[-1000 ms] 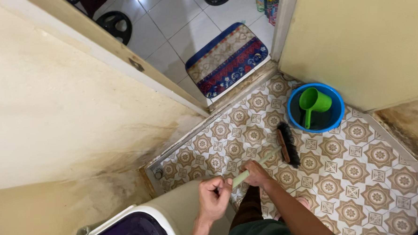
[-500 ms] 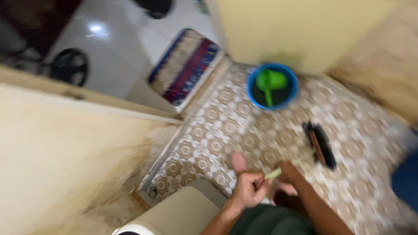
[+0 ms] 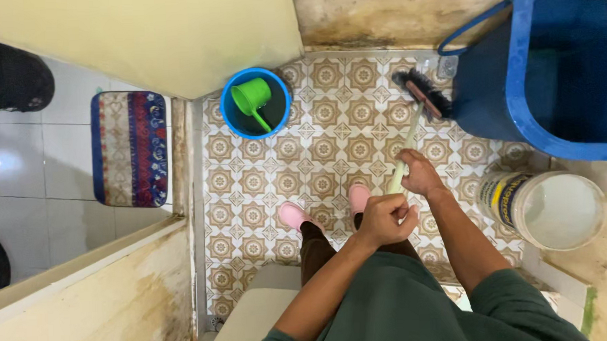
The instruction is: The person scrubs the tiled floor in a bathroom using a long-handled brush, reaching around a washing machine and toilet.
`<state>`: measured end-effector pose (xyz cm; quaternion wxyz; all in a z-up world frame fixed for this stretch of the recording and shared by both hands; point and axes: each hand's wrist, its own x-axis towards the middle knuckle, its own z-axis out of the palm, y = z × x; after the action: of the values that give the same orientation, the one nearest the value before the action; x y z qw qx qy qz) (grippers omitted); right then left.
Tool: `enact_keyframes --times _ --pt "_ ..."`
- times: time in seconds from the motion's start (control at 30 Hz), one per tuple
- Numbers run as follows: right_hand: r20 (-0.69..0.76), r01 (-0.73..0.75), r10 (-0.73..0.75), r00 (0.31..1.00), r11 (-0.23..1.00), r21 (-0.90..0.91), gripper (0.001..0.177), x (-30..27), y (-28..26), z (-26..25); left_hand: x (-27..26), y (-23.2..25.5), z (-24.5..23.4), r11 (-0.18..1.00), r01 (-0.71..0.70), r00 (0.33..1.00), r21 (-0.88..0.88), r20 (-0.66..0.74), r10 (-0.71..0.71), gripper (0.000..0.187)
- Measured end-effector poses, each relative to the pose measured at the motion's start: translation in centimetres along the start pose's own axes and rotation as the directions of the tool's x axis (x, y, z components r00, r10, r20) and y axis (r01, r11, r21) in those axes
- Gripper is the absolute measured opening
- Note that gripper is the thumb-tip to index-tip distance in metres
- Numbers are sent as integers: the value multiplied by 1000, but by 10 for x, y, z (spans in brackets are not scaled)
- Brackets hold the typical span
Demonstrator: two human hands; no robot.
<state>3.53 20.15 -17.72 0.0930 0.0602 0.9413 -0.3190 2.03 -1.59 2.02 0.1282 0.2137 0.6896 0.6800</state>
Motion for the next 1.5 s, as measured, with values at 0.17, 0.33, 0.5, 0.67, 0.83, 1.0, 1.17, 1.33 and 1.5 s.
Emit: enact_keyframes --times 0.17,0.33,0.5,0.67,0.83,1.0,1.17,1.33,1.5 --pt "8 -74 74 997 997 32 22 18 17 18 2 -5 15 992 92 995 -84 47 -88 37" --pt "256 169 -142 956 982 -87 22 42 -14 68 -29 -8 -40 965 261 947 -18 -190 -259 37" --pt "472 408 -361 804 913 3 12 42 -87 158 -106 5 -124 925 377 870 49 -361 -335 39" --pt "532 471 -526 663 846 249 18 23 -195 240 -195 24 -213 921 387 757 50 -587 -287 43" --pt "566 581 -620 544 765 279 17 12 -330 290 -251 72 -293 938 347 588 -14 -776 -229 38" --pt "606 512 -657 448 745 428 16 8 -447 328 -272 107 -354 977 209 546 48 -834 -76 34" --pt "543 428 -605 582 796 428 15 7 -487 318 -273 111 -391 999 -42 599 -1 -800 25 42" --pt "602 357 -504 620 864 356 17 7 -442 295 -254 92 -381 991 -82 691 -106 -722 -20 34" --pt "417 328 -413 810 908 261 20 6 -344 262 -205 65 -336 977 8 820 -213 -558 -128 36"
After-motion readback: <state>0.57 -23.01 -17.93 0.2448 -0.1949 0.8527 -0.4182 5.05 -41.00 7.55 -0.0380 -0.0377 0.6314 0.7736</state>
